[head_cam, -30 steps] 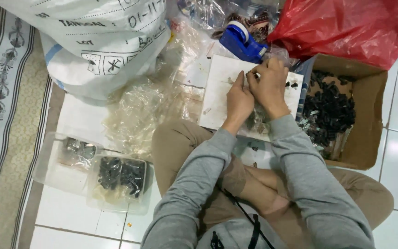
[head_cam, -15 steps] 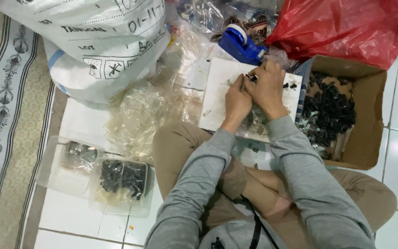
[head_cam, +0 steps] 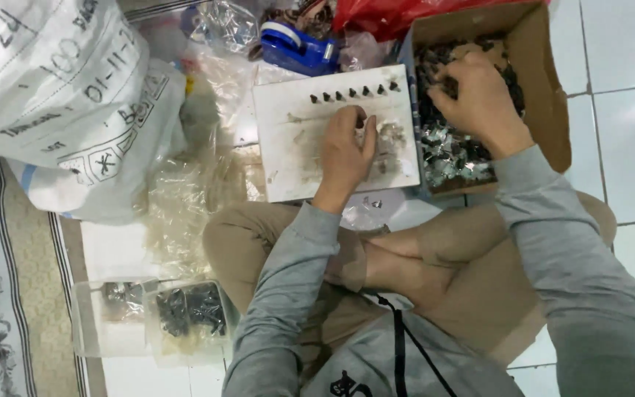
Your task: Assembling a pixel art design by placing small black pegs into a white pegboard grid.
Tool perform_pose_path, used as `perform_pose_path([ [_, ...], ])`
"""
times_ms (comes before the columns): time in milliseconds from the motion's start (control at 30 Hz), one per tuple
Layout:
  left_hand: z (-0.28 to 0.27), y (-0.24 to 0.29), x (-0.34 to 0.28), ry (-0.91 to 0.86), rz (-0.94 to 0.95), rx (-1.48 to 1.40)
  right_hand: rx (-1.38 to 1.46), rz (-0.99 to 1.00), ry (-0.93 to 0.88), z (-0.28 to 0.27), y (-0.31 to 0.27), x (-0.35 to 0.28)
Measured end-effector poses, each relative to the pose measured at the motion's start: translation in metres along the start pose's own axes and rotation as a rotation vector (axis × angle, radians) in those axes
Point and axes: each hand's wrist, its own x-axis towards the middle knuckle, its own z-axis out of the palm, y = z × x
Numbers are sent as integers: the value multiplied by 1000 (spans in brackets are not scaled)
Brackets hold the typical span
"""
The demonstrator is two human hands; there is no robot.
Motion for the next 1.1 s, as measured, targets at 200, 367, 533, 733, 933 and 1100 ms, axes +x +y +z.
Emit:
perform_pose_path([
  [200,97,-8,-37,-169,438,409,24,435,-315,34,86,-73],
  [367,177,14,-50,-441,335,533,144,657,-449,88,88,-74],
  [533,260,-45,-57,-352,306,821,181,576,-399,121,122,-71],
  [733,261,-70,-51,-534,206,804,262,647,-333,92,128,-64],
  [933,245,-63,-31,-662,-137,532,315,650,-347,68,107,-61],
  [1100,249,-62,-26,-567,-248,648,225,557,-132,115,115,-55],
])
